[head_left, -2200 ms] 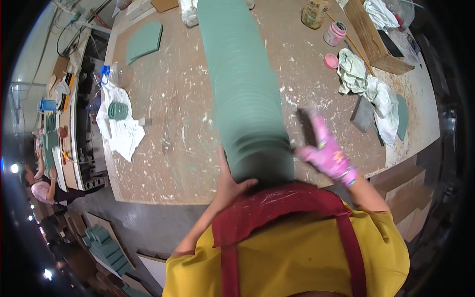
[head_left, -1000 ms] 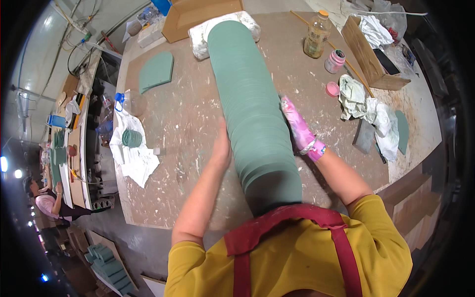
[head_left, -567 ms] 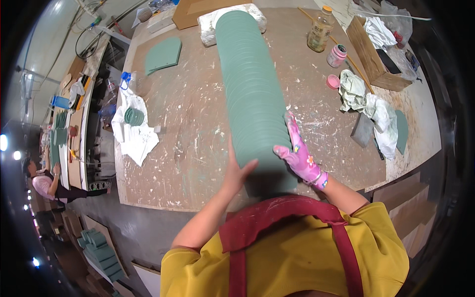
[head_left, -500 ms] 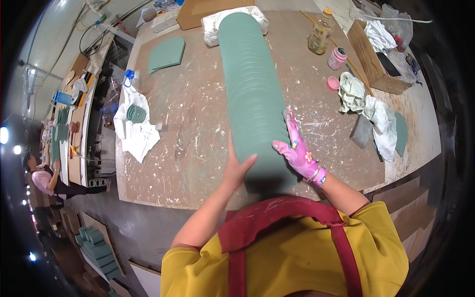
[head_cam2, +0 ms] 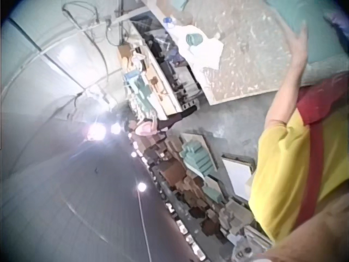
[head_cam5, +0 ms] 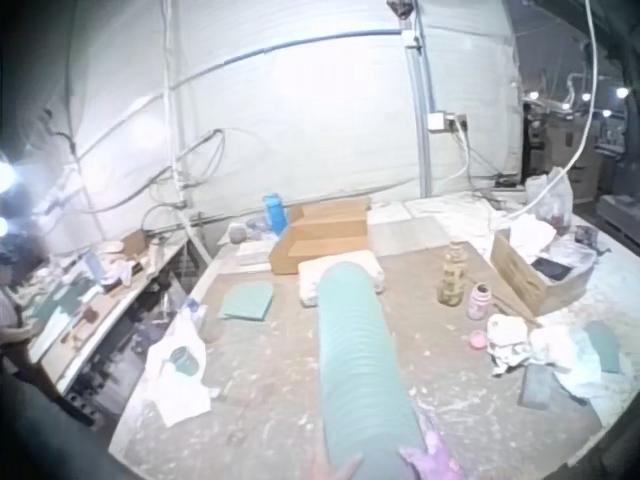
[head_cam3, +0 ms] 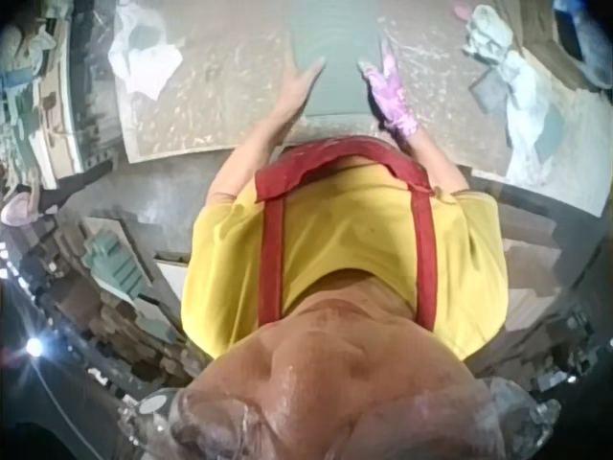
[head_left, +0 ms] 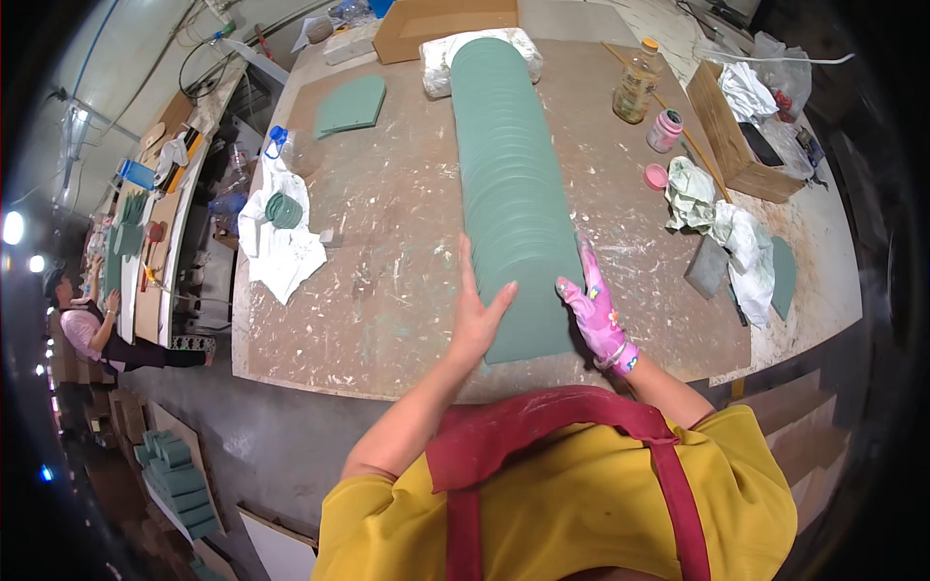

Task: The person cleans a large, ribbed, green ceramic object using a cloth, then uses a small tool to scrape the edges of another ceramic piece.

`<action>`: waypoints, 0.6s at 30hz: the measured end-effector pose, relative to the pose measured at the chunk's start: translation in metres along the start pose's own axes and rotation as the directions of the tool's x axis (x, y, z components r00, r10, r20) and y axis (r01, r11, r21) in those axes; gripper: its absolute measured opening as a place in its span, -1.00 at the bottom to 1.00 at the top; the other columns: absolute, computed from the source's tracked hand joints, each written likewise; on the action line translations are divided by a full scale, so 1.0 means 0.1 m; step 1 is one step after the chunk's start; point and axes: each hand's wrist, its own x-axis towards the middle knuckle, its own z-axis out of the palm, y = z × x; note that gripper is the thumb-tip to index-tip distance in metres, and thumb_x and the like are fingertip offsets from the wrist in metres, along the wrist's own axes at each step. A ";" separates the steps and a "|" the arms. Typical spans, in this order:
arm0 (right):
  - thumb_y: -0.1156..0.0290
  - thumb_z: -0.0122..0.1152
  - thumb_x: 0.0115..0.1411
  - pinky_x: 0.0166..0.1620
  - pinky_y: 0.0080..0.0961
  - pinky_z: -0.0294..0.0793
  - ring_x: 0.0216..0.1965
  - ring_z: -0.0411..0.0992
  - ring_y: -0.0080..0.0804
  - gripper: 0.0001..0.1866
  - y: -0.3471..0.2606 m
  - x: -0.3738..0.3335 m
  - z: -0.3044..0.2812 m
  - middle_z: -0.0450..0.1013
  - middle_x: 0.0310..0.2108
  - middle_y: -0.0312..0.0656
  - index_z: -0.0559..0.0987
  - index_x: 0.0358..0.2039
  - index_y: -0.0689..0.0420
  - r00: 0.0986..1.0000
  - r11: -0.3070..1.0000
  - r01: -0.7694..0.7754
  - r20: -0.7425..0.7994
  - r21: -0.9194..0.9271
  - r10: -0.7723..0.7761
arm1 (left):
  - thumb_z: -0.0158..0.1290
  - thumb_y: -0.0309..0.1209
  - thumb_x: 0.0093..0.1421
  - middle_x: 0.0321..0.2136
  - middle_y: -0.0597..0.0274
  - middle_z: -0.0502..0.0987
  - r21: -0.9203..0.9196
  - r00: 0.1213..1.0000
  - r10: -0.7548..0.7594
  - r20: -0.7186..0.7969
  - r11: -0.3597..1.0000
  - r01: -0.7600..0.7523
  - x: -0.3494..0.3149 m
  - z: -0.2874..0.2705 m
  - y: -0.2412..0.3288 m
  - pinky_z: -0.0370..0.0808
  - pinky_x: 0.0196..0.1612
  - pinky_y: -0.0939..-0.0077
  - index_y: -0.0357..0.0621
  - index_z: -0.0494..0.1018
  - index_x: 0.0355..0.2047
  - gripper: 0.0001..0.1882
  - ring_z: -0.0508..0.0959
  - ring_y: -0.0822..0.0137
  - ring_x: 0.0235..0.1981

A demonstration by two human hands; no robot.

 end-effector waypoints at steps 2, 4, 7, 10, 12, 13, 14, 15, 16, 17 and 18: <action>0.45 0.15 0.19 0.31 -0.37 0.01 0.33 0.01 -0.22 -0.21 -0.03 0.06 0.00 -0.02 0.34 0.02 -0.03 0.33 0.26 0.996 0.983 0.084 0.027 -0.162 -0.080 | 0.17 -0.30 0.11 0.33 -0.21 -0.13 0.083 0.997 0.080 -0.018 0.993 -0.078 0.09 -0.06 -0.09 -0.07 0.35 0.26 -0.29 -0.28 0.35 0.01 -0.04 0.05 0.36; 0.44 0.15 0.19 0.31 -0.37 0.01 0.33 0.01 -0.22 -0.21 -0.01 0.07 -0.02 -0.02 0.34 0.03 -0.02 0.33 0.26 0.994 0.970 0.113 0.014 -0.214 -0.113 | 0.21 -0.27 0.07 0.33 -0.22 -0.13 0.533 0.965 0.261 0.039 0.811 -0.241 0.15 -0.12 -0.12 -0.08 0.35 0.27 -0.31 -0.29 0.35 0.06 -0.07 0.02 0.36; 0.42 0.17 0.18 0.31 -0.38 0.00 0.34 0.00 -0.21 -0.20 -0.10 0.03 0.05 -0.03 0.35 0.04 -0.02 0.33 0.26 0.982 0.937 0.185 0.017 -0.295 -0.189 | 0.22 -0.26 0.05 0.34 -0.23 -0.14 0.357 0.968 0.246 0.049 0.901 -0.247 0.18 -0.17 -0.17 -0.07 0.35 0.25 -0.32 -0.28 0.34 0.07 -0.08 -0.03 0.36; 0.41 0.19 0.17 0.31 -0.37 -0.01 0.34 -0.02 -0.19 -0.18 -0.03 -0.03 0.07 -0.04 0.35 0.06 -0.03 0.34 0.26 0.988 0.967 0.146 -0.009 -0.210 -0.151 | 0.21 -0.28 0.06 0.33 -0.22 -0.13 0.061 0.997 0.047 0.064 0.997 -0.051 0.19 -0.15 -0.16 -0.04 0.34 0.25 -0.32 -0.28 0.34 0.06 -0.04 -0.02 0.36; 0.42 0.19 0.17 0.31 -0.37 0.00 0.35 -0.03 -0.19 -0.17 0.04 -0.03 0.04 -0.05 0.35 0.06 -0.04 0.34 0.26 0.997 0.995 0.070 -0.032 -0.078 -0.073 | 0.20 -0.29 0.07 0.33 -0.23 -0.11 0.056 0.998 0.034 0.057 0.998 -0.037 0.14 -0.12 -0.17 -0.02 0.34 0.25 -0.32 -0.28 0.34 0.05 -0.03 -0.01 0.35; 0.42 0.19 0.17 0.31 -0.37 0.00 0.35 -0.04 -0.18 -0.16 0.05 -0.05 0.03 -0.06 0.35 0.06 -0.06 0.34 0.25 0.993 0.973 0.107 -0.022 -0.203 -0.114 | 0.19 -0.30 0.08 0.33 -0.23 -0.09 0.054 0.999 0.021 0.050 0.998 -0.023 0.12 -0.11 -0.18 -0.01 0.33 0.25 -0.32 -0.29 0.34 0.04 -0.01 0.01 0.35; 0.43 0.19 0.17 0.30 -0.38 0.01 0.35 -0.04 -0.17 -0.16 0.06 -0.07 0.03 -0.06 0.35 0.07 -0.07 0.35 0.24 0.988 0.936 0.141 -0.011 -0.323 -0.153 | 0.19 -0.30 0.08 0.33 -0.23 -0.09 0.055 0.999 0.021 0.050 0.998 -0.024 0.11 -0.10 -0.20 -0.01 0.33 0.25 -0.32 -0.29 0.34 0.04 -0.01 0.01 0.35; 0.43 0.19 0.17 0.30 -0.38 0.01 0.35 -0.04 -0.17 -0.16 0.05 -0.07 0.04 -0.06 0.35 0.07 -0.07 0.35 0.24 0.988 0.936 0.142 -0.010 -0.322 -0.153 | 0.19 -0.32 0.09 0.31 -0.22 -0.05 0.061 0.999 0.031 0.040 0.998 -0.033 0.10 -0.10 -0.23 0.03 0.32 0.26 -0.31 -0.29 0.35 0.03 0.04 0.03 0.33; 0.44 0.18 0.17 0.31 -0.37 0.00 0.36 -0.06 -0.17 -0.16 0.05 -0.05 0.05 -0.08 0.36 0.07 -0.07 0.35 0.23 0.989 0.940 0.138 -0.010 -0.311 -0.148 | 0.19 -0.33 0.09 0.30 -0.21 -0.01 0.069 0.999 0.041 0.029 0.997 -0.043 0.09 -0.10 -0.24 0.07 0.31 0.27 -0.29 -0.28 0.35 0.02 0.09 0.05 0.31; 0.44 0.18 0.18 0.31 -0.37 -0.01 0.36 -0.07 -0.16 -0.16 0.05 -0.05 0.04 -0.09 0.36 0.07 -0.08 0.35 0.22 0.990 0.945 0.132 -0.009 -0.300 -0.141 | 0.19 -0.33 0.09 0.30 -0.21 -0.01 0.070 0.999 0.041 0.025 0.997 -0.043 0.08 -0.08 -0.19 0.07 0.31 0.27 -0.29 -0.28 0.35 0.02 0.09 0.05 0.31; 0.44 0.18 0.18 0.31 -0.37 -0.01 0.36 -0.07 -0.16 -0.16 0.10 -0.06 0.03 -0.09 0.36 0.07 -0.08 0.35 0.22 0.990 0.945 0.134 -0.004 -0.297 -0.142 | 0.20 -0.35 0.08 0.28 -0.20 0.03 -0.004 1.000 -0.012 0.019 1.000 0.012 0.06 -0.07 -0.11 0.12 0.28 0.28 -0.28 -0.27 0.35 0.02 0.14 0.06 0.28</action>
